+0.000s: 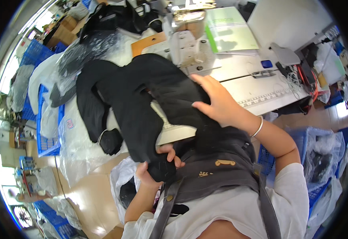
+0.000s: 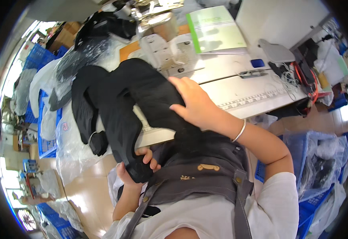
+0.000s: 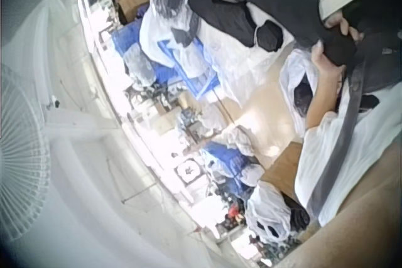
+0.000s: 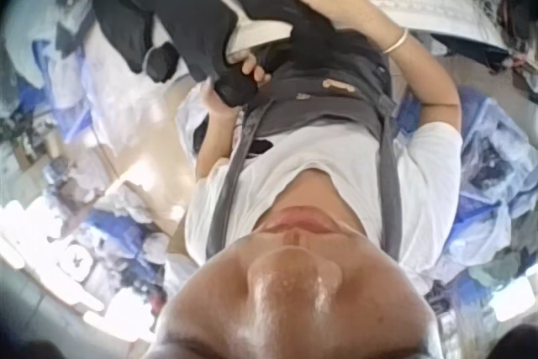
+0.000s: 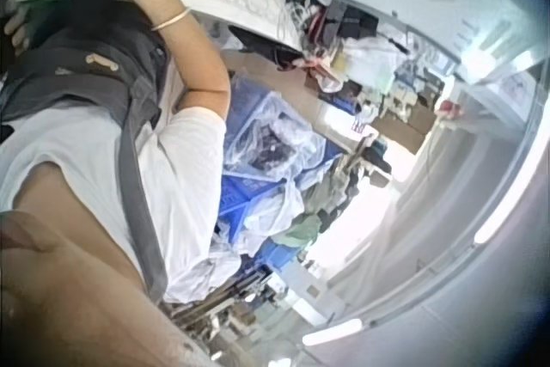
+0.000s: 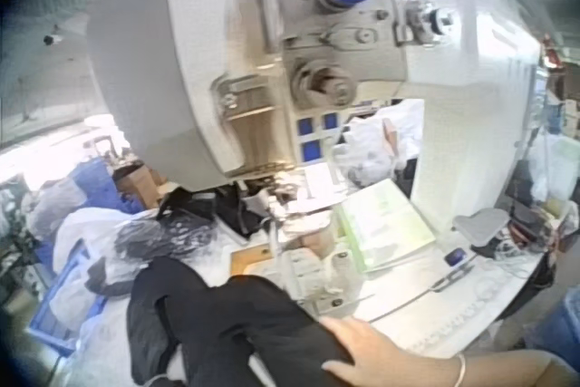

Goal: Placing black shoe upper components into plastic bags and organizing them for storage or shipment.

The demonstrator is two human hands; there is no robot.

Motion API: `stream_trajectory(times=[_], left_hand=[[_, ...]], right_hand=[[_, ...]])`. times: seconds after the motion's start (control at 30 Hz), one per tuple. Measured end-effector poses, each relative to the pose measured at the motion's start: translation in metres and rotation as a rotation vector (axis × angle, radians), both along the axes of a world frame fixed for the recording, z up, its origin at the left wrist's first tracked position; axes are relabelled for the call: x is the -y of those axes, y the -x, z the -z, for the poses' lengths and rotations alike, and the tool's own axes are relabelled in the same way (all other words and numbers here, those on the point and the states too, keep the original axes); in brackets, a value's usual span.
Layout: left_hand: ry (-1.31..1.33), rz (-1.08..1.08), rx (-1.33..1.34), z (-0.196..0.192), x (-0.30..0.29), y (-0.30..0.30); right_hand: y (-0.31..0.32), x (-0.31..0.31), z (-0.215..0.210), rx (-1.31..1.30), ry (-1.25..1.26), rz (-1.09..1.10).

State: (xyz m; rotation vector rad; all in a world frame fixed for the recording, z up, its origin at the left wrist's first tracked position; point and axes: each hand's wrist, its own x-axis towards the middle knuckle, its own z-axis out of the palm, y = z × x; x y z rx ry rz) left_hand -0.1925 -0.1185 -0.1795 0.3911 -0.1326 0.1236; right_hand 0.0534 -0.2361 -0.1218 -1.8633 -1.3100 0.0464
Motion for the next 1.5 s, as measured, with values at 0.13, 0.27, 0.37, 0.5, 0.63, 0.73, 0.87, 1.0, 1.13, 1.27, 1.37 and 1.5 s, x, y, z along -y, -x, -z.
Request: stream_trajectory(times=[0.13, 0.27, 0.37, 0.5, 0.63, 0.73, 0.87, 1.0, 1.13, 1.27, 1.37, 1.5], left_hand=[[0.159, -0.21, -0.35, -0.018, 0.006, 0.0], [0.188, -0.12, -0.133, 0.002, -0.005, 0.006], [-0.113, -0.075, -0.265, 0.0, -0.014, 0.001], [-0.021, -0.441, -0.718, -0.057, 0.017, -0.02], [0.063, -0.439, -0.765, -0.039, 0.008, -0.011], [0.036, -0.134, -0.243, -0.011, -0.01, 0.003], [0.056, -0.238, -0.338, -0.017, 0.005, 0.001], [0.216, -0.099, -0.119, -0.012, 0.004, 0.004], [0.109, -0.13, -0.205, -0.009, 0.005, 0.011], [-0.191, -0.057, -0.369, 0.004, -0.004, 0.014], [-0.224, -0.147, -0.429, -0.019, 0.003, 0.004], [-0.065, -0.171, -0.452, -0.029, 0.012, 0.001]], right_hand=[[-0.001, 0.032, -0.006, 0.257, 0.023, -0.024], [-0.053, 0.085, -0.009, 0.136, 0.094, 0.235], [-0.093, 0.109, -0.024, 0.235, 0.195, 0.312], [-0.116, 0.104, -0.017, 0.354, 0.331, 0.192], [-0.115, 0.093, -0.018, 0.292, 0.138, 0.196], [-0.12, 0.088, -0.014, 0.238, 0.111, 0.254], [-0.121, 0.083, -0.007, 0.02, 0.047, 0.401], [-0.083, 0.071, -0.02, -0.329, -0.238, 0.2], [0.001, 0.043, -0.044, -0.849, -0.031, -0.217], [0.065, 0.023, -0.031, -1.18, 0.142, -0.552], [0.088, 0.016, -0.03, -1.228, 0.286, -0.498], [0.098, 0.016, -0.039, -0.996, 0.543, -0.296]])
